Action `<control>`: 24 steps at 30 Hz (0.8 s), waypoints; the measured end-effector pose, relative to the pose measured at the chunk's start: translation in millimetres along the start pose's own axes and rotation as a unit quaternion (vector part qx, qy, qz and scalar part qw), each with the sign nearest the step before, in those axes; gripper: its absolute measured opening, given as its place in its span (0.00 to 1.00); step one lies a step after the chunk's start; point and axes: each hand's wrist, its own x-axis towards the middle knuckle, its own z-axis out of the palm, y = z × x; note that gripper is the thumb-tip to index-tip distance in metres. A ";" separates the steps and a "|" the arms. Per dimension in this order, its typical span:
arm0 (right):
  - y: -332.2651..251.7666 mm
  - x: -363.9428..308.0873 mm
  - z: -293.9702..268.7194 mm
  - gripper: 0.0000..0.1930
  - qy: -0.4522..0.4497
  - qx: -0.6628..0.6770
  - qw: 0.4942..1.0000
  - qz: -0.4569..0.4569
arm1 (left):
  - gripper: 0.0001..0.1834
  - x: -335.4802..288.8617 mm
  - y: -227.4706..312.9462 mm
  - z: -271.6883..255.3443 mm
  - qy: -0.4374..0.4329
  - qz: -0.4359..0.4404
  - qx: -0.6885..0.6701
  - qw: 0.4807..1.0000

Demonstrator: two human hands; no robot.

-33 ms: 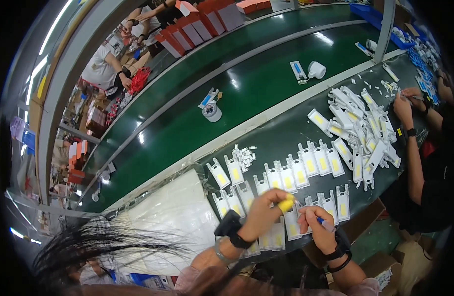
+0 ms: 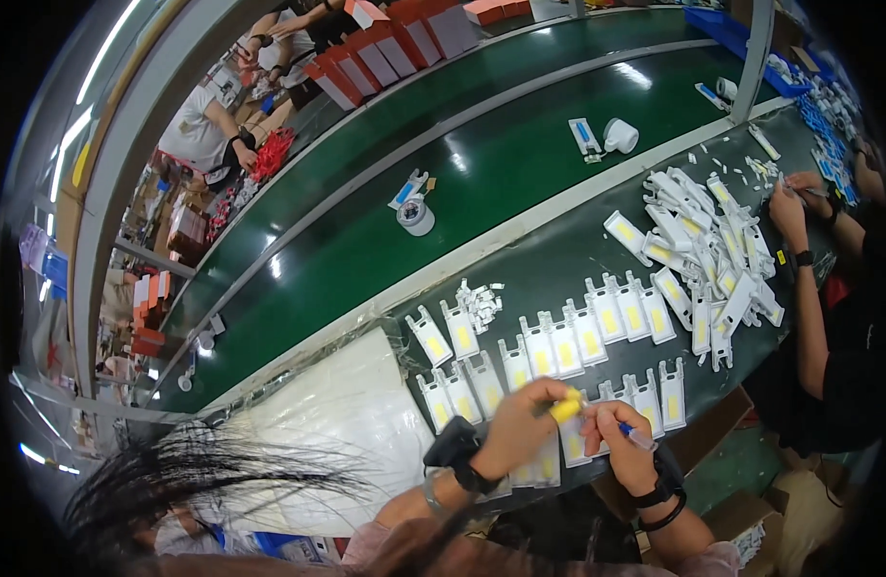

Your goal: The person applies adhesive strips to white plastic components, then picks up a small white housing and fits a blue battery and a yellow component into it. Finally, the person presses the parts together and places the assembled unit onto the green conveyor belt.

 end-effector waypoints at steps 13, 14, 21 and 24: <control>13.3 -28.0 44.7 0.11 -0.063 -0.113 0.991 -0.021 | 0.11 -75.1 -4.2 -28.2 0.044 0.124 0.306 0.943; 11.8 -31.1 40.7 0.10 -0.058 -0.122 0.991 -0.014 | 0.13 -75.4 -2.8 -25.4 0.039 0.146 0.327 0.933; 20.5 -29.6 10.2 0.06 -0.094 -0.160 0.981 -0.052 | 0.13 -89.0 1.6 2.0 0.029 0.104 0.363 0.925; 20.1 -33.9 -12.6 0.04 -0.103 -0.163 0.980 -0.037 | 0.12 -86.9 -6.0 22.7 0.038 0.080 0.361 0.928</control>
